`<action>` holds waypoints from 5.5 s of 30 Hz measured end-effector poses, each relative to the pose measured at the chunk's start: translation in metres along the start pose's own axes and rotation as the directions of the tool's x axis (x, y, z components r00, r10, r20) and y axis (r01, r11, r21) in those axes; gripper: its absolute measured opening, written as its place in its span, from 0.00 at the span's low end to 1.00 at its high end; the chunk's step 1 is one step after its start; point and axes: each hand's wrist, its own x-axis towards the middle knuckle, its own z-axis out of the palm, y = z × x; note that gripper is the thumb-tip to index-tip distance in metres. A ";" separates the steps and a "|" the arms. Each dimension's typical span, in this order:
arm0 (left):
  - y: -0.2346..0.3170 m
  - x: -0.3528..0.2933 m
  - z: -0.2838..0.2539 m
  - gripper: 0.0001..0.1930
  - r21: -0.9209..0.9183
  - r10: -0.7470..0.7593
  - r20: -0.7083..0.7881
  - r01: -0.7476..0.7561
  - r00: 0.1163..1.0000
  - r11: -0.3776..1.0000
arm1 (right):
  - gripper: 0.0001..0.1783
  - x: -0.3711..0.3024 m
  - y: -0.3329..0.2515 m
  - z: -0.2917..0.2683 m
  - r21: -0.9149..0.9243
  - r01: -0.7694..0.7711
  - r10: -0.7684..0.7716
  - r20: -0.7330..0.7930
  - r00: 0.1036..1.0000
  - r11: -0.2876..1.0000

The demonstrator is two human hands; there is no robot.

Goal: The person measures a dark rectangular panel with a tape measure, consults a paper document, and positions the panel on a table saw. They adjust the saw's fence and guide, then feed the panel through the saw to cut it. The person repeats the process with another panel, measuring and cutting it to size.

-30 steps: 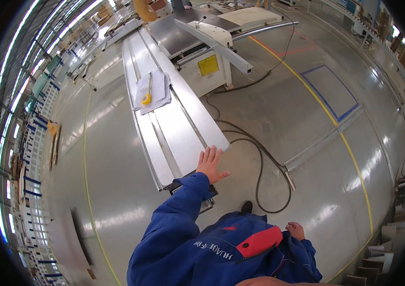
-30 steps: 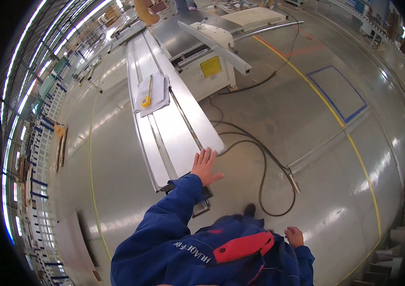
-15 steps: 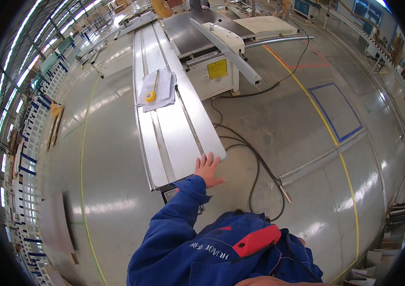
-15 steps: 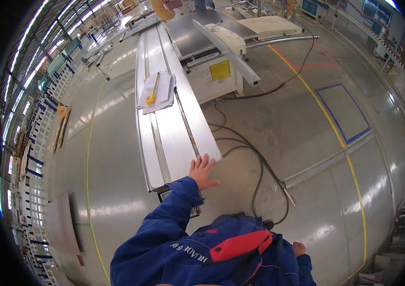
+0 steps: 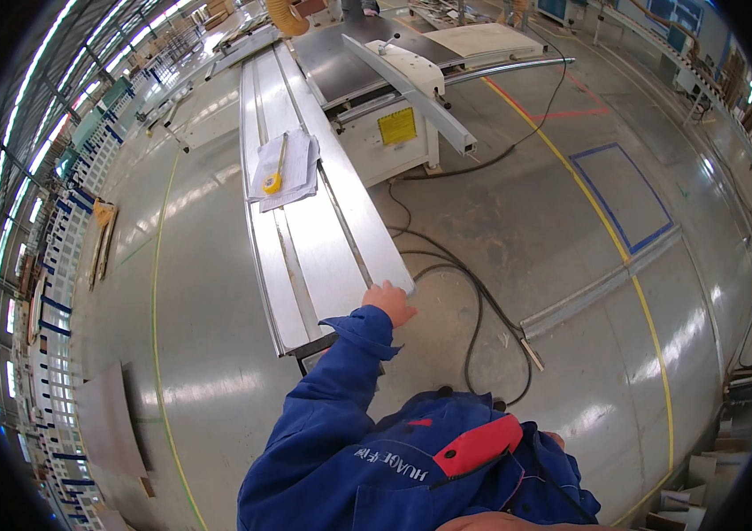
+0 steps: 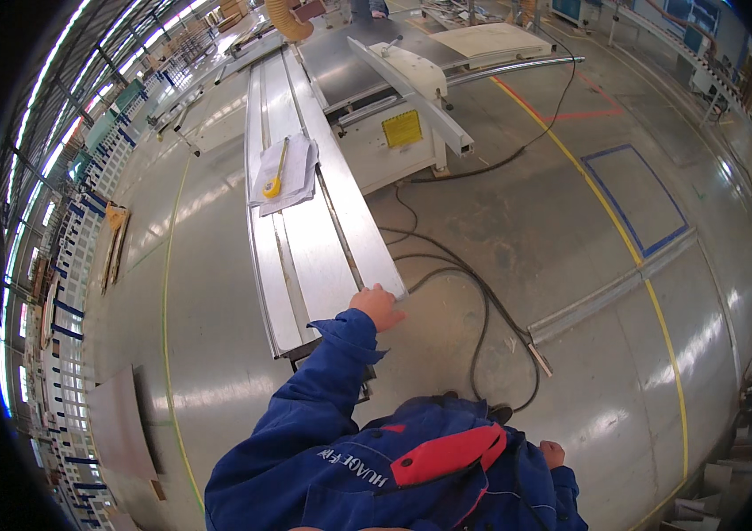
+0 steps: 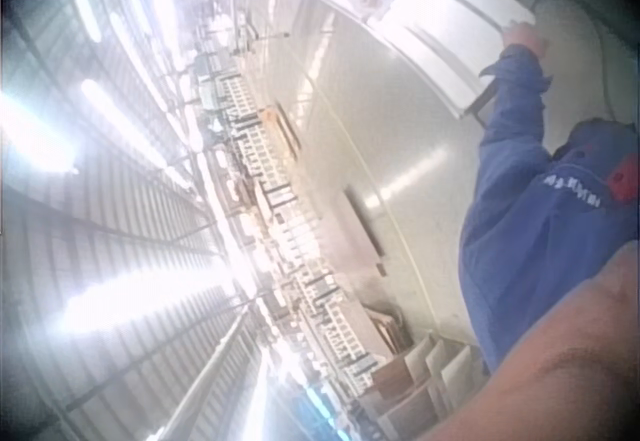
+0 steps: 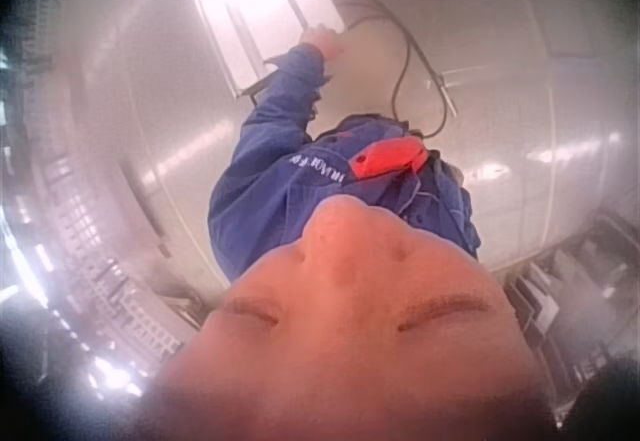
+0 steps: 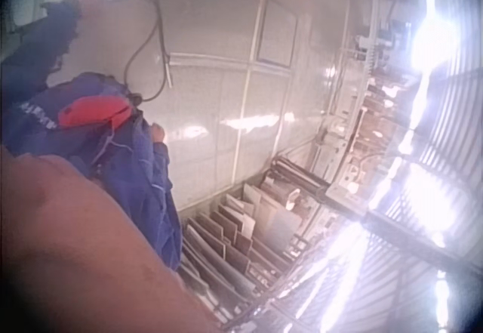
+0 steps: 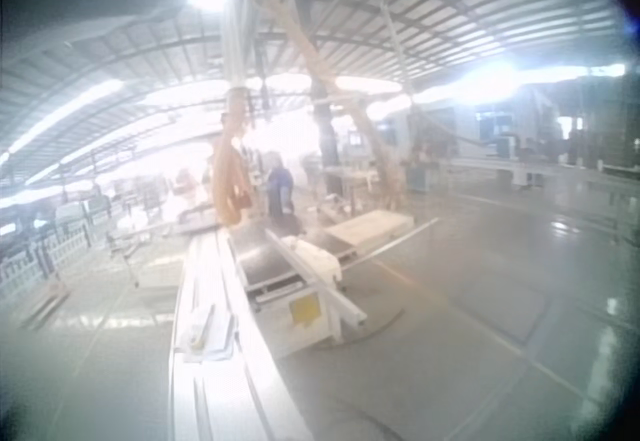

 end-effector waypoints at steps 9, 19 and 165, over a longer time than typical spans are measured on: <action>-0.007 0.000 0.005 0.29 -0.017 0.029 -0.018 -0.030 0.999 0.999 | 0.20 0.005 0.065 0.012 -0.125 0.015 -0.011 0.037 0.999 0.992; -0.009 0.003 0.002 0.29 -0.009 0.046 0.000 -0.046 0.999 0.999 | 0.20 -0.010 0.035 0.024 -0.069 0.020 -0.022 -0.026 0.999 0.997; 0.068 0.208 -0.066 0.37 -0.212 -0.979 0.203 0.977 0.007 -0.037 | 0.15 0.846 -0.761 0.060 -0.263 0.823 -0.442 0.740 0.507 0.504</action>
